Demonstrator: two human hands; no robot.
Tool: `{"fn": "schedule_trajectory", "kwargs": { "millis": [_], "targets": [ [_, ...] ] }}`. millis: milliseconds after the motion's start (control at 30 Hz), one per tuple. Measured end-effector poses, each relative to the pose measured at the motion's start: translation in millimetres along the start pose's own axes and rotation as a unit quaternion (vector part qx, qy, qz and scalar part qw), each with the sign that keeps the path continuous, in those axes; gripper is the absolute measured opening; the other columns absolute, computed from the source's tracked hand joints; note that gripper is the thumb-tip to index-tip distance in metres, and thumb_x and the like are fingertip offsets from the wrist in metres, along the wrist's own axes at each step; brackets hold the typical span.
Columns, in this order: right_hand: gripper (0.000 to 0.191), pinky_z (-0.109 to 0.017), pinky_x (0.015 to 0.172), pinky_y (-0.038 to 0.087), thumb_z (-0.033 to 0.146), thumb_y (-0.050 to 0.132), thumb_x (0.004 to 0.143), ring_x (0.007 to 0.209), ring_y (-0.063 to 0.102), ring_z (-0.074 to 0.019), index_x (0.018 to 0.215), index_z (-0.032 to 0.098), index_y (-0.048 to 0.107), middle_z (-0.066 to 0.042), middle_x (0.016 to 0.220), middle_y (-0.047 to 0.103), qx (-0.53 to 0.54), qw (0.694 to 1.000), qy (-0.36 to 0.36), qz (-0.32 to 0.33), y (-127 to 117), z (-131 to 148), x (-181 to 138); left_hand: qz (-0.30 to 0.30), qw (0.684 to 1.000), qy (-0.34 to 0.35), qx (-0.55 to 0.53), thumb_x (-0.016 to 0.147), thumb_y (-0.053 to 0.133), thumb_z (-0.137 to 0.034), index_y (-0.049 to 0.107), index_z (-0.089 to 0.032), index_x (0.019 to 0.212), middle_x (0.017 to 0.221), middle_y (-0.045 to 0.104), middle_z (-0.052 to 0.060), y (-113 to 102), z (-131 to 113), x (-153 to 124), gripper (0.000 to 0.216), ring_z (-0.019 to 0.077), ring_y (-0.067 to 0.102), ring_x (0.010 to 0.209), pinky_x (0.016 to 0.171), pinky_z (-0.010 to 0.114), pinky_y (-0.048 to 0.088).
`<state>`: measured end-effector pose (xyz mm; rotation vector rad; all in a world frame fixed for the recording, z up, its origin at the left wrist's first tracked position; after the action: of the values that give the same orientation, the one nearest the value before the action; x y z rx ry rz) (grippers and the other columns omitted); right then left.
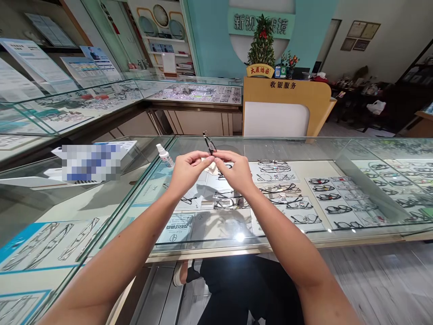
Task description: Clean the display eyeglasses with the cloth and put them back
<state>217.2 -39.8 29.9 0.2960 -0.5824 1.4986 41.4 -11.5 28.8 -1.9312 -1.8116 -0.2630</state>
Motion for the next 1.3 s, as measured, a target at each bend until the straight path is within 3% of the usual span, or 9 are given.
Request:
{"fn": "schedule_trajectory", "kwargs": {
  "millis": [100, 200, 300, 367, 467, 633, 833, 1133, 1300],
  "targets": [
    [0.028, -0.043, 0.106, 0.061, 0.050, 0.075, 0.097, 0.124, 0.077, -0.0291, 0.101, 0.026, 0.089, -0.011, 0.131, 0.085, 0.002, 1.000, -0.001, 0.012, -0.6, 7.1, 0.6, -0.017, 1.000, 0.007, -0.008, 0.085, 0.087, -0.063, 0.081, -0.021, 0.089, 0.057, 0.026, -0.008, -2.5, 3.2, 1.8, 0.043, 0.0106, 0.024, 0.054, 0.056, 0.029, 0.020],
    [0.035, -0.038, 0.089, 0.061, 0.055, 0.076, 0.096, 0.106, 0.075, -0.0253, 0.079, 0.025, 0.074, -0.010, 0.109, 0.082, -0.008, 0.998, -0.017, -0.068, -22.8, 13.9, 5.4, -0.033, 0.998, 0.029, 0.034, 0.091, 0.080, -0.056, 0.078, -0.021, 0.090, 0.058, 0.026, -0.008, -4.5, 1.2, 0.9, 0.035, 0.0118, 0.027, 0.055, 0.058, 0.029, 0.024],
    [0.066, -0.034, 0.062, 0.045, 0.067, 0.074, 0.096, 0.063, 0.046, -0.0164, 0.061, 0.028, 0.033, 0.001, 0.063, 0.045, -0.003, 0.980, 0.010, -0.197, -59.1, 7.7, 9.9, -0.016, 0.988, 0.081, 0.131, 0.097, 0.072, -0.046, 0.077, -0.022, 0.093, 0.060, 0.039, -0.006, 1.6, -6.4, -4.1, 0.025, 0.0147, 0.039, 0.059, 0.063, 0.031, 0.032],
    [0.075, -0.035, 0.055, 0.031, 0.074, 0.069, 0.098, 0.057, 0.026, -0.0145, 0.062, 0.030, 0.020, 0.004, 0.060, 0.022, 0.020, 0.968, 0.042, -0.247, -76.8, -3.2, 12.7, 0.032, 0.972, 0.122, 0.198, 0.100, 0.067, -0.043, 0.077, -0.022, 0.097, 0.069, 0.060, -0.001, 14.1, -9.5, -9.6, 0.023, 0.0178, 0.053, 0.067, 0.070, 0.033, 0.041],
    [0.074, -0.035, 0.054, 0.024, 0.080, 0.061, 0.101, 0.058, 0.022, -0.0155, 0.059, 0.030, 0.027, 0.004, 0.062, 0.019, 0.047, 0.960, 0.059, -0.271, -88.3, -17.7, 17.2, 0.134, 0.939, 0.153, 0.278, 0.105, 0.063, -0.040, 0.079, -0.023, 0.102, 0.097, 0.082, 0.005, 39.7, -3.8, -18.9, 0.024, 0.0235, 0.070, 0.085, 0.078, 0.036, 0.047],
    [0.078, -0.036, 0.053, 0.021, 0.096, 0.041, 0.100, 0.058, 0.018, -0.0163, 0.059, 0.030, 0.043, 0.003, 0.061, 0.018, -0.009, 0.972, 0.032, -0.232, -80.0, -22.1, 24.3, 0.237, 0.873, 0.134, 0.404, 0.108, 0.060, -0.033, 0.083, -0.025, 0.110, 0.115, 0.087, 0.006, 71.2, 11.3, -29.3, 0.024, 0.0313, 0.080, 0.103, 0.076, 0.037, 0.048],
    [0.082, -0.034, 0.053, 0.019, 0.102, 0.043, 0.092, 0.059, 0.017, -0.0143, 0.062, 0.029, 0.023, 0.003, 0.064, 0.017, 0.009, 0.974, 0.028, -0.224, -69.1, -17.5, 24.2, 0.267, 0.830, 0.100, 0.479, 0.107, 0.063, -0.030, 0.087, -0.027, 0.109, 0.111, 0.088, 0.007, 84.0, 17.8, -30.4, 0.024, 0.0333, 0.082, 0.102, 0.071, 0.037, 0.047],
    [0.080, -0.033, 0.054, 0.024, 0.102, 0.044, 0.092, 0.062, 0.021, -0.0152, 0.064, 0.029, 0.027, 0.002, 0.066, 0.018, 0.008, 0.977, 0.048, -0.209, -64.6, -30.7, 26.3, 0.286, 0.816, 0.095, 0.493, 0.106, 0.062, -0.027, 0.086, -0.026, 0.107, 0.108, 0.087, 0.008, 90.7, 26.2, -32.4, 0.024, 0.0327, 0.080, 0.099, 0.070, 0.037, 0.044],
    [0.081, -0.034, 0.055, 0.027, 0.100, 0.048, 0.093, 0.063, 0.022, -0.0164, 0.066, 0.029, 0.022, 0.002, 0.065, 0.020, 0.016, 0.972, 0.063, -0.226, -64.5, -26.5, 23.2, 0.262, 0.849, 0.132, 0.440, 0.107, 0.062, -0.038, 0.086, -0.022, 0.111, 0.114, 0.083, 0.012, 91.1, 19.4, -31.3, 0.029, 0.0332, 0.072, 0.104, 0.082, 0.043, 0.050]
  ]
}}
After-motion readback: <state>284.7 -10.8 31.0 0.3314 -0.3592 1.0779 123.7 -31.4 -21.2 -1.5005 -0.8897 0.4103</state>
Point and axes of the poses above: each hand's wrist, its own x-axis towards the middle knuckle, its own y-axis out of the palm, z = x × y, the point moved 7 cm from there along x, towards the middle knuckle
